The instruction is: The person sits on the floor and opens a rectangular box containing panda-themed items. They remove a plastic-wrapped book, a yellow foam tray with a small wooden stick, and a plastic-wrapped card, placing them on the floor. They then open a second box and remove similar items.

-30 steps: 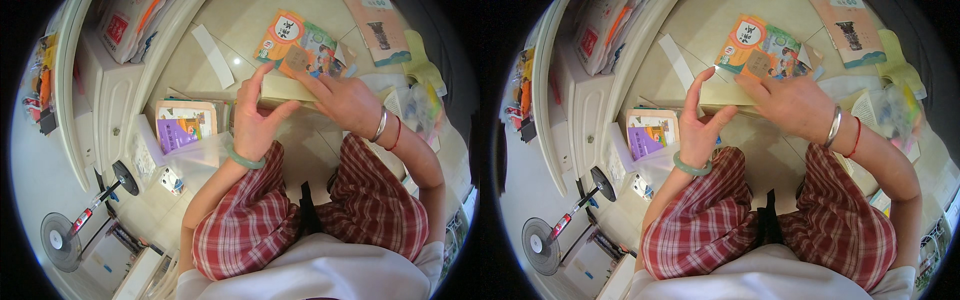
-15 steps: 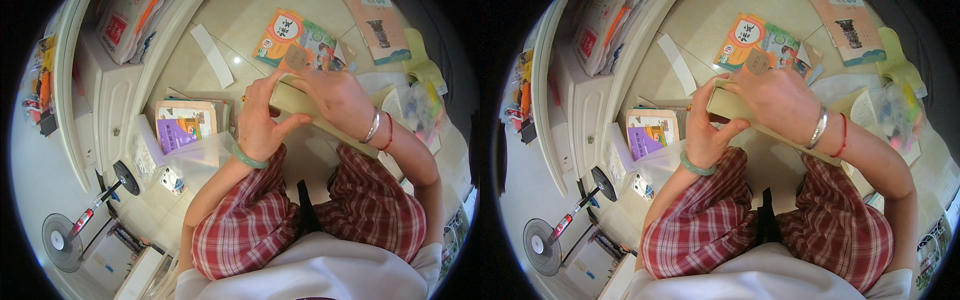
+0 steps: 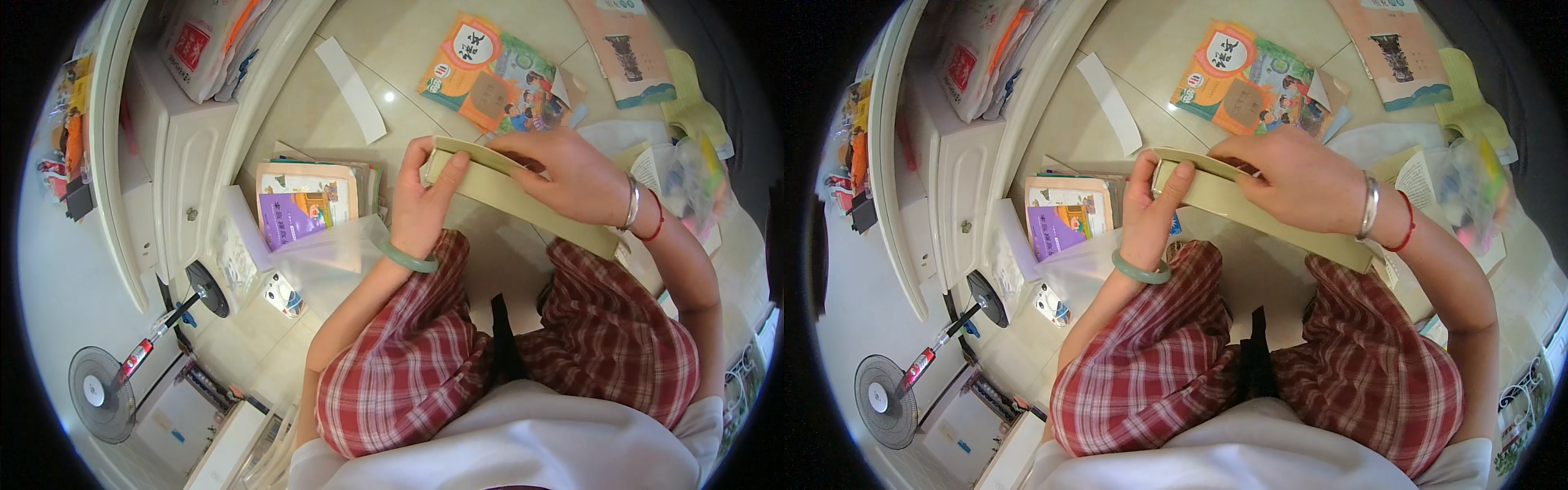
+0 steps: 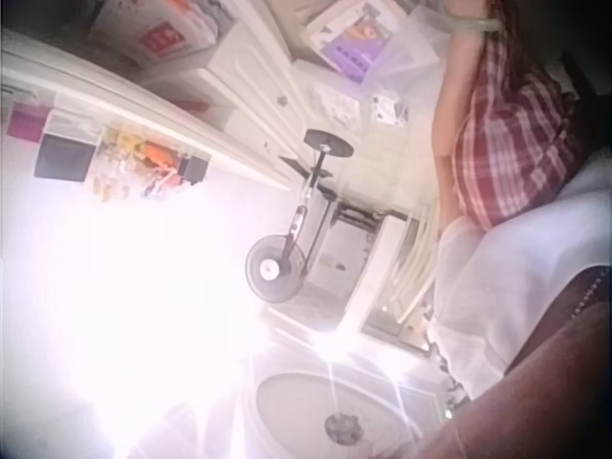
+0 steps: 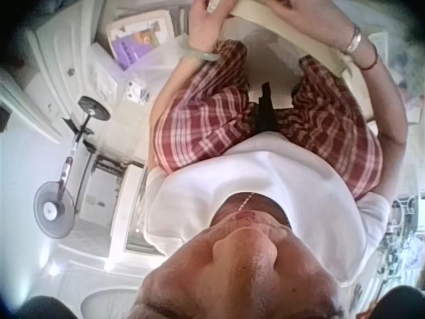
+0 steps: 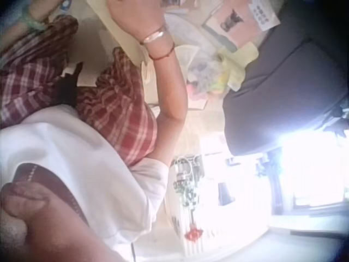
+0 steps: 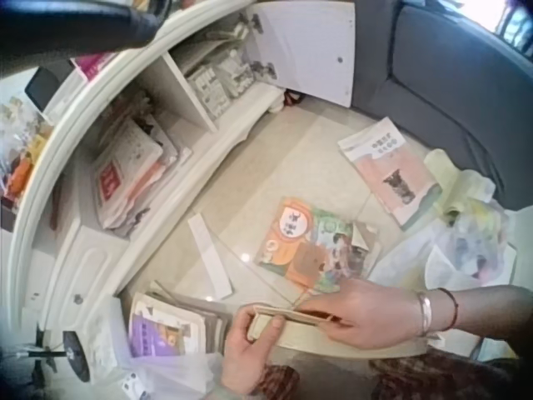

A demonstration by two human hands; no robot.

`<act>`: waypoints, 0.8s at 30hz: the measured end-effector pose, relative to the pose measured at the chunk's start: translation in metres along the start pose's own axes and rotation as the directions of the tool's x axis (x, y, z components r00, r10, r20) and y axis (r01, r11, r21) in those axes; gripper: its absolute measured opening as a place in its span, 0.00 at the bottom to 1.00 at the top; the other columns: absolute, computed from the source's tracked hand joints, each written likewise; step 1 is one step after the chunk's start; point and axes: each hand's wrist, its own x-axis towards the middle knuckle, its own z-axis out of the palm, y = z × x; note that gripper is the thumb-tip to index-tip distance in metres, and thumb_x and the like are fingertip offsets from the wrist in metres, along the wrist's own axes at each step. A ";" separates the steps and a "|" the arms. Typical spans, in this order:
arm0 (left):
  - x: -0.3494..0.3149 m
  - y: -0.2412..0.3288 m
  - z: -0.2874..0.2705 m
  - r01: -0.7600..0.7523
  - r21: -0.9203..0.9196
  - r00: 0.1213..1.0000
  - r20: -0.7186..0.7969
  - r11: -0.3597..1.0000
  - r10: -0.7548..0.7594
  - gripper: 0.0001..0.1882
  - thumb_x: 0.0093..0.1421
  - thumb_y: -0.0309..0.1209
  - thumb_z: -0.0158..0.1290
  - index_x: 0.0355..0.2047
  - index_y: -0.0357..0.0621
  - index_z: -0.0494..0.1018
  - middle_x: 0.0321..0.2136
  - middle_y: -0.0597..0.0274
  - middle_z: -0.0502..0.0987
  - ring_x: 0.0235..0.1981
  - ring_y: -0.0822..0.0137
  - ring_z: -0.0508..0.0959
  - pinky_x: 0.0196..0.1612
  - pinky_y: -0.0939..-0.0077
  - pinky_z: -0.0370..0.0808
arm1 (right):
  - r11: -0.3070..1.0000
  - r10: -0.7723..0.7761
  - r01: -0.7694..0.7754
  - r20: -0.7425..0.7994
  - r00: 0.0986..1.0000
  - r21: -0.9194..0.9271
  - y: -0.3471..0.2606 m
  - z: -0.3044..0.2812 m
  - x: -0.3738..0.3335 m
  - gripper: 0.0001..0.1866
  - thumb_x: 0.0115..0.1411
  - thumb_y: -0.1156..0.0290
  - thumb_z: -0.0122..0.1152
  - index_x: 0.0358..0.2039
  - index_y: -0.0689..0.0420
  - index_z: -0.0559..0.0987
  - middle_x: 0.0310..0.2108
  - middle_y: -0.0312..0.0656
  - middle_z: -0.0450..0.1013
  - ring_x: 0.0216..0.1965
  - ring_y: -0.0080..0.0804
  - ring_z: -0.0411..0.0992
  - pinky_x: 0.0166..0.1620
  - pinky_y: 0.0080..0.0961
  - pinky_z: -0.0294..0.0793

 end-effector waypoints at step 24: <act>-0.022 0.045 -0.019 0.077 -0.222 0.997 0.018 0.972 -0.074 0.05 0.53 0.24 0.44 0.31 0.44 0.66 0.49 0.57 0.69 0.43 0.72 0.66 0.48 0.77 0.62 | 0.962 -0.201 0.193 -0.023 0.979 -0.192 -0.046 0.004 -0.006 0.11 0.56 0.73 0.56 0.40 0.57 0.77 0.26 0.48 0.75 0.28 0.47 0.74 0.32 0.39 0.72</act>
